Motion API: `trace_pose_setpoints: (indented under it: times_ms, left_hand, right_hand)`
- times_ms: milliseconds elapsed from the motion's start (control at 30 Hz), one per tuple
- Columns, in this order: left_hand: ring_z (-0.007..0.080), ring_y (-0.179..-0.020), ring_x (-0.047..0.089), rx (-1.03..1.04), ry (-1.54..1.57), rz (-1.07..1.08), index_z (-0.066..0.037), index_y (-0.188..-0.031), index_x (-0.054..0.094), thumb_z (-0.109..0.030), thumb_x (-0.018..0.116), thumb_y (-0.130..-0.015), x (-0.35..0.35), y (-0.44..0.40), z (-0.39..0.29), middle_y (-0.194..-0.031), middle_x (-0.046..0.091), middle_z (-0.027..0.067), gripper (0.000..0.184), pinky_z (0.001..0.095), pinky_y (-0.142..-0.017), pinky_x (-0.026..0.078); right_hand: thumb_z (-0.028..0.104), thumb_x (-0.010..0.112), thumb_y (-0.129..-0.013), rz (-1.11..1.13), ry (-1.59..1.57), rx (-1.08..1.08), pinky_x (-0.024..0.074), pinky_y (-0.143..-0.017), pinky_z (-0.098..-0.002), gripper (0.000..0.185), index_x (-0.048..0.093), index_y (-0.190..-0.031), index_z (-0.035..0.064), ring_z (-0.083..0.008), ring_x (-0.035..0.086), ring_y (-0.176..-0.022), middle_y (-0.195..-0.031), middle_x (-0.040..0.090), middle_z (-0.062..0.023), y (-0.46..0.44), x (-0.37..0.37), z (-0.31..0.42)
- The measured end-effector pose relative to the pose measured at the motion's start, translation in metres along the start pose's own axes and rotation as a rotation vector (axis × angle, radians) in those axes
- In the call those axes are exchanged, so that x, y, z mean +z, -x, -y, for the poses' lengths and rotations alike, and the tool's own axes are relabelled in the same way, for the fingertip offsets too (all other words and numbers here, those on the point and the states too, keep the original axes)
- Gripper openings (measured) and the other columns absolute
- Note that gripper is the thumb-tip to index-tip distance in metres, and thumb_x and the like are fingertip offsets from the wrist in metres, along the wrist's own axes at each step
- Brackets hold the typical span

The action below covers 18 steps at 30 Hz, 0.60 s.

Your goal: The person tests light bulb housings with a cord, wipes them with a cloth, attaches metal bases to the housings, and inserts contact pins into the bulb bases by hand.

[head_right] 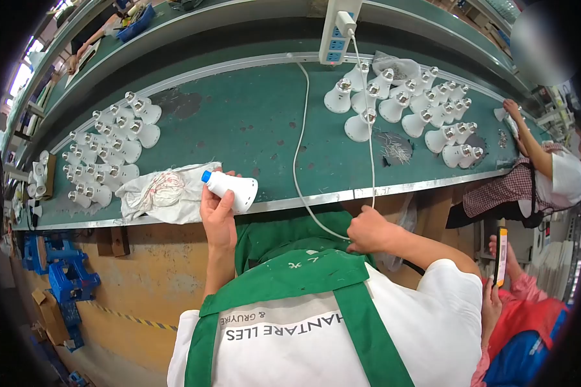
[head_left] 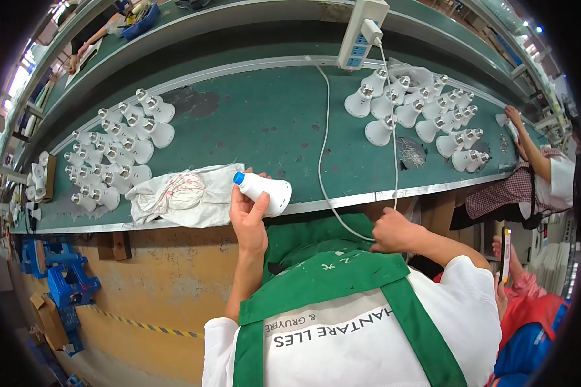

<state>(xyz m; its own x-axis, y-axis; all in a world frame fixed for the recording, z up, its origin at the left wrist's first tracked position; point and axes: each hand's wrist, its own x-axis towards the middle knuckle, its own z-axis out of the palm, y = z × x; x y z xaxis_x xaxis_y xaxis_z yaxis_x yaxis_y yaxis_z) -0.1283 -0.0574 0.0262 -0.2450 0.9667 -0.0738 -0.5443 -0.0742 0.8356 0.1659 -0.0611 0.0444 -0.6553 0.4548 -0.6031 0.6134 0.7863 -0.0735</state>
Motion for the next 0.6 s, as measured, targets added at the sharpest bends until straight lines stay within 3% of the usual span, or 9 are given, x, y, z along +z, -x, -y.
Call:
trace_pose_setpoints:
  times_ms: [67, 167, 233, 300, 367, 433, 600]
  left_hand:
    - [0.023, -0.108, 0.052, -0.002, 0.012, 0.005, 0.002, -0.131, 0.035, -0.003, 0.06, -0.08, -0.003, 0.0, -0.002, -0.117, 0.051, 0.0154, 0.057, 0.0382, -0.096, 0.039]
    - [0.0242, -0.109, 0.051, -0.007, 0.065, 0.015, 0.002, -0.131, 0.034, -0.002, 0.058, -0.08, -0.003, -0.001, -0.005, -0.118, 0.05, 0.0157, 0.057, 0.0393, -0.096, 0.039]
    - [0.0271, -0.113, 0.05, -0.033, 0.11, 0.05, 0.002, -0.133, 0.032, -0.003, 0.056, -0.082, -0.003, -0.004, -0.007, -0.12, 0.049, 0.017, 0.057, 0.0397, -0.098, 0.039]
    - [0.0287, -0.115, 0.049, -0.08, 0.214, 0.073, 0.001, -0.134, 0.031, -0.005, 0.055, -0.082, -0.001, -0.005, -0.012, -0.121, 0.048, 0.0169, 0.057, 0.04, -0.099, 0.038]
    - [0.0312, -0.116, 0.047, -0.102, 0.291, 0.083, 0.0, -0.135, 0.029, -0.009, 0.052, -0.085, -0.004, -0.004, -0.013, -0.122, 0.048, 0.0165, 0.056, 0.0425, -0.1, 0.038]
    - [0.0322, -0.117, 0.047, -0.137, 0.398, 0.085, -0.001, -0.136, 0.028, -0.012, 0.05, -0.086, -0.007, -0.003, -0.015, -0.123, 0.048, 0.0166, 0.055, 0.0448, -0.099, 0.038]
    - [0.0337, -0.115, 0.048, -0.171, 0.561, 0.078, -0.004, -0.135, 0.031, -0.018, 0.053, -0.084, -0.015, 0.002, -0.015, -0.125, 0.047, 0.0157, 0.057, 0.0521, -0.098, 0.036]
  right_hand:
    - [0.043, 0.065, -0.073, 0.158, -0.062, -0.011, 0.0425, -0.071, -0.0397, 0.042, 0.063, -0.059, 0.0029, -0.0305, 0.06, -0.068, -0.064, 0.061, -0.0136, 0.0, -0.008, 0.0]
    - [0.04, 0.065, -0.074, -0.02, -0.265, -0.01, 0.0449, -0.077, -0.0418, 0.042, 0.064, -0.076, -0.0015, -0.0342, 0.06, -0.077, -0.081, 0.063, -0.0184, -0.007, -0.051, -0.022]
    - [0.037, 0.064, -0.076, -0.473, -0.429, -0.016, 0.045, -0.082, -0.0421, 0.044, 0.061, -0.093, -0.0041, -0.0366, 0.058, -0.087, -0.095, 0.061, -0.0202, -0.026, -0.086, -0.029]
    - [0.034, 0.061, -0.08, -0.788, -0.455, 0.037, 0.0458, -0.079, -0.0423, 0.039, 0.059, -0.095, -0.0011, -0.0351, 0.056, -0.093, -0.096, 0.059, -0.0173, -0.072, -0.097, -0.053]
    - [0.029, 0.059, -0.081, -1.037, -0.296, 0.188, 0.0463, -0.078, -0.0425, 0.036, 0.055, -0.102, -0.0011, -0.0344, 0.053, -0.098, -0.104, 0.056, -0.0173, -0.124, -0.1, -0.083]
    - [0.025, 0.057, -0.082, -0.986, -0.269, 0.365, 0.0471, -0.079, -0.043, 0.035, 0.051, -0.104, -0.0018, -0.0342, 0.051, -0.102, -0.109, 0.052, -0.0193, -0.17, -0.115, -0.109]
    - [0.018, 0.058, -0.077, -0.907, -0.284, 0.8, 0.0478, -0.084, -0.0425, 0.031, 0.052, -0.099, -0.0019, -0.0363, 0.055, -0.1, -0.105, 0.055, -0.0226, -0.244, -0.141, -0.153]
